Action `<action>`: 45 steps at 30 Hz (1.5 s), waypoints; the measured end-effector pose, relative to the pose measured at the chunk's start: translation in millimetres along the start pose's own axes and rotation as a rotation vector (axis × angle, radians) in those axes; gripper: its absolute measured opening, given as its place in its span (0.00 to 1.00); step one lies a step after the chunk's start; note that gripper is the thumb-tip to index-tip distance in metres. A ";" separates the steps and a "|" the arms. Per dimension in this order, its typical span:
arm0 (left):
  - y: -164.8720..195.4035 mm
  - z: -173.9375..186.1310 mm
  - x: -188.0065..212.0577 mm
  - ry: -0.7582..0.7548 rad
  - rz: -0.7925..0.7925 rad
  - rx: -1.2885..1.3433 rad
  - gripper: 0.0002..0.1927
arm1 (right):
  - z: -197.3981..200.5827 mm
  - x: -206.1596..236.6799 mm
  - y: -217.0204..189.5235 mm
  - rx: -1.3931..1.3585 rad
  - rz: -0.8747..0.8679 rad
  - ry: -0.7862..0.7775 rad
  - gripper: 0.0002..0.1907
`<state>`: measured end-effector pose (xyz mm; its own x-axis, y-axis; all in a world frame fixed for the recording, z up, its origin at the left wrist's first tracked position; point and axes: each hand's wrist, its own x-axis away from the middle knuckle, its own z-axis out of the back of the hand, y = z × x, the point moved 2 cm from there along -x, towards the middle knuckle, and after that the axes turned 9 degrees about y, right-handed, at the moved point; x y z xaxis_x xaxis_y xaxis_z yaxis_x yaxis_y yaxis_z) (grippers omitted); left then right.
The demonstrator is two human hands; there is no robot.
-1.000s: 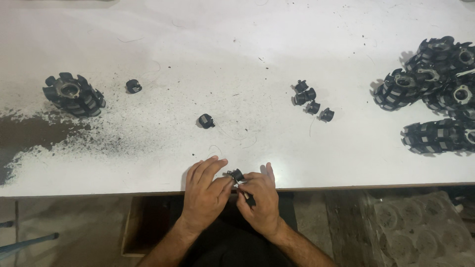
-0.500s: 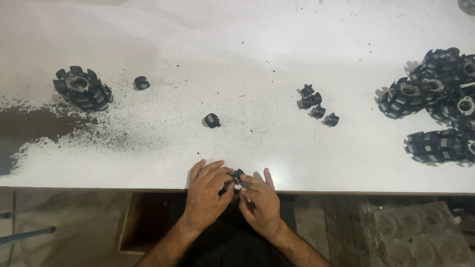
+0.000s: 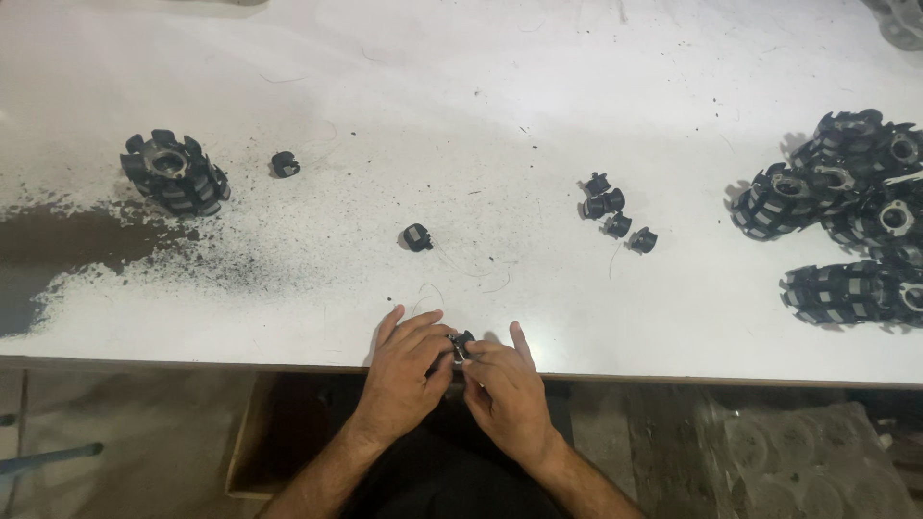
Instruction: The person sits at a white workbench assembling small black wheel components, fitting inserts into hub pieces by hand and using a small blade to trim or press the parts, then placing each finished assembly onto a growing pile on the table.
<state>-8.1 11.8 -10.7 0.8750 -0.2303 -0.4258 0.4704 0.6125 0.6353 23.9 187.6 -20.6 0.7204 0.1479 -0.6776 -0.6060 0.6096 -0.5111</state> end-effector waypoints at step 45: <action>19.1 11.3 -25.7 -0.031 0.128 0.016 0.05 | 15.9 -16.2 21.0 0.121 -0.147 -0.104 0.20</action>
<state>-20.4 20.9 19.7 0.9309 -0.1748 -0.3208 0.3566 0.6259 0.6936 4.8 210.4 -12.0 0.8329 0.1261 -0.5389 -0.4513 0.7184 -0.5294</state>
